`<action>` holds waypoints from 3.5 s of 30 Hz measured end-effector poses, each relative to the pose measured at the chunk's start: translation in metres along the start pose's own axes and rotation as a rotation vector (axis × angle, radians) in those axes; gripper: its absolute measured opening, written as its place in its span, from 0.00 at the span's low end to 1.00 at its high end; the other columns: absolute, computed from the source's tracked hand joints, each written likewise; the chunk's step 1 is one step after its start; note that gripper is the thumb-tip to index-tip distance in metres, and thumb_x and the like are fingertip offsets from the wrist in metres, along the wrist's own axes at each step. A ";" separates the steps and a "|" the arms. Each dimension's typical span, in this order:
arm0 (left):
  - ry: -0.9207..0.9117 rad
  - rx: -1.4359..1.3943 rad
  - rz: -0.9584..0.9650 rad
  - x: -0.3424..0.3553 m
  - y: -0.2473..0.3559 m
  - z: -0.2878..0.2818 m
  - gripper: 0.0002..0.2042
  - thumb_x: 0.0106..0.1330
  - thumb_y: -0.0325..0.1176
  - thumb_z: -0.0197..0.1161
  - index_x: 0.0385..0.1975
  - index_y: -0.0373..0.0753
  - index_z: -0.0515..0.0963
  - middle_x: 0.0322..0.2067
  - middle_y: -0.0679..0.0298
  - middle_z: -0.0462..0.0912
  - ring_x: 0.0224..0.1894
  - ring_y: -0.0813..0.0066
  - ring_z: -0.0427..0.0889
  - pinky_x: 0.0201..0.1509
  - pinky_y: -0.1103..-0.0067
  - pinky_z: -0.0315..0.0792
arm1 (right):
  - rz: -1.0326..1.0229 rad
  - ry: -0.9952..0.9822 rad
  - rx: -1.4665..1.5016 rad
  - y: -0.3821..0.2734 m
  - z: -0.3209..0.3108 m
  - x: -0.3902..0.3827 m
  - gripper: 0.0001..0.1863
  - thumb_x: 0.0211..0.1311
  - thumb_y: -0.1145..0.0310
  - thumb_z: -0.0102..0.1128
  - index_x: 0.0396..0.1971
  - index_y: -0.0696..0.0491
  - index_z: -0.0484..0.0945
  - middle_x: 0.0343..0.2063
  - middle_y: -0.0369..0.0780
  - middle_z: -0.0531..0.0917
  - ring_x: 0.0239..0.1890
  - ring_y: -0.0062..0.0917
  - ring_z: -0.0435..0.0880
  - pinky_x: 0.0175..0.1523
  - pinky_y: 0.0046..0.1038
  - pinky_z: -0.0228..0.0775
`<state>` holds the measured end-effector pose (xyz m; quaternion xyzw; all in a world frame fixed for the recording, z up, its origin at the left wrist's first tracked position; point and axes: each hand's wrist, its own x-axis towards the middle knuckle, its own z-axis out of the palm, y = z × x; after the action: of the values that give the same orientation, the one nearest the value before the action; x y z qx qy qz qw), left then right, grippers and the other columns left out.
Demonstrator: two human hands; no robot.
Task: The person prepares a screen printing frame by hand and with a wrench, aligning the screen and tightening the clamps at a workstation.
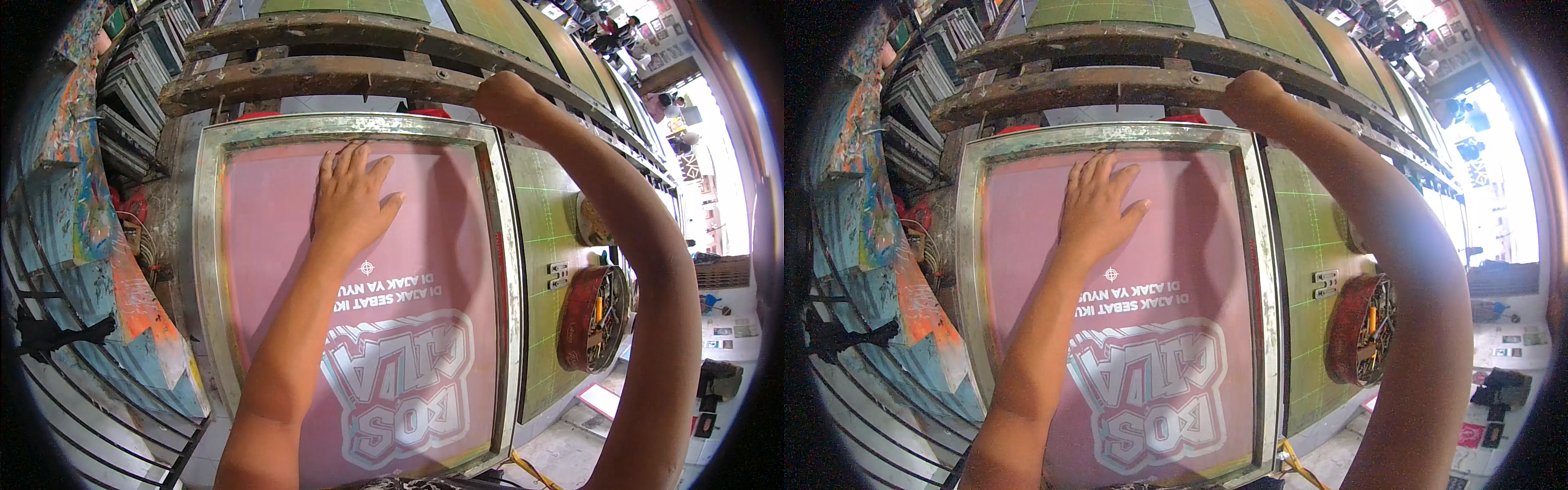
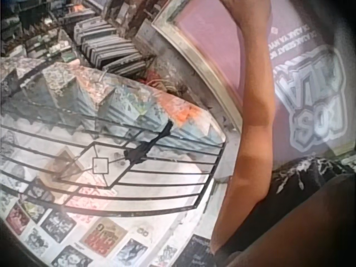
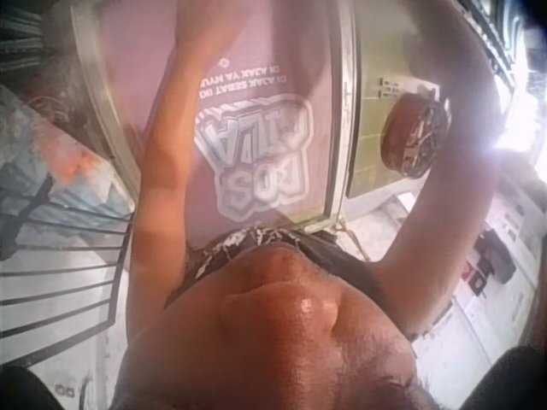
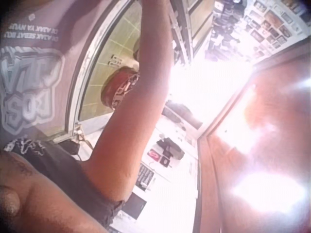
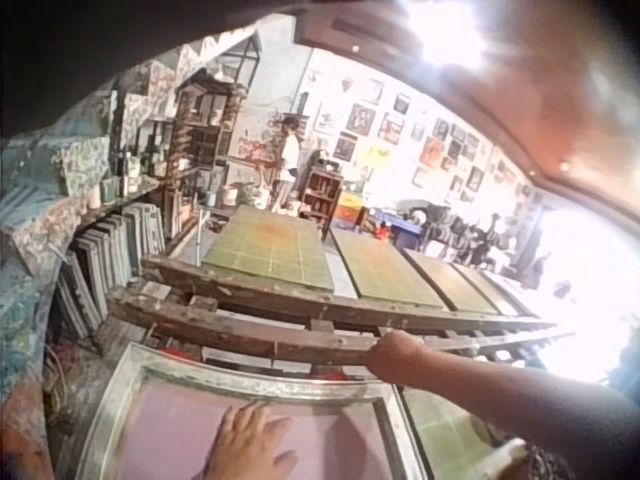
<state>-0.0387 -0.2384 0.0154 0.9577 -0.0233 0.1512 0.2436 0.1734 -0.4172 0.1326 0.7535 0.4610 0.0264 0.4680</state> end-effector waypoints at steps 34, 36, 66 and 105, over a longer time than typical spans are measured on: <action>0.025 0.040 0.020 -0.003 -0.002 0.000 0.27 0.60 0.49 0.64 0.57 0.45 0.73 0.61 0.50 0.68 0.67 0.55 0.61 0.72 0.57 0.50 | -0.130 -0.136 -0.102 0.018 0.024 0.011 0.09 0.50 0.64 0.58 0.25 0.49 0.86 0.27 0.40 0.87 0.33 0.37 0.87 0.38 0.40 0.77; 0.037 0.028 0.032 -0.003 -0.002 0.003 0.27 0.60 0.49 0.64 0.58 0.45 0.73 0.61 0.50 0.68 0.68 0.55 0.61 0.72 0.57 0.50 | -0.129 -0.111 -0.067 0.022 0.033 0.009 0.09 0.52 0.63 0.58 0.24 0.49 0.85 0.27 0.41 0.86 0.33 0.37 0.86 0.38 0.40 0.77; 0.186 -0.099 0.044 -0.005 -0.001 -0.001 0.25 0.55 0.44 0.67 0.53 0.41 0.75 0.55 0.50 0.71 0.64 0.55 0.64 0.69 0.56 0.52 | -0.203 0.457 0.367 -0.089 -0.254 0.170 0.09 0.55 0.70 0.56 0.32 0.51 0.85 0.32 0.45 0.86 0.37 0.41 0.85 0.42 0.41 0.77; 0.148 0.000 0.001 -0.005 -0.003 0.006 0.24 0.58 0.47 0.63 0.52 0.41 0.76 0.58 0.51 0.71 0.66 0.59 0.63 0.71 0.59 0.49 | -0.309 0.554 0.806 -0.110 -0.192 0.199 0.11 0.59 0.62 0.56 0.34 0.50 0.84 0.28 0.43 0.84 0.36 0.42 0.83 0.44 0.41 0.73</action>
<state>-0.0417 -0.2386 0.0073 0.9440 -0.0057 0.2214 0.2447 0.1234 -0.1283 0.0822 0.7618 0.6474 -0.0243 -0.0010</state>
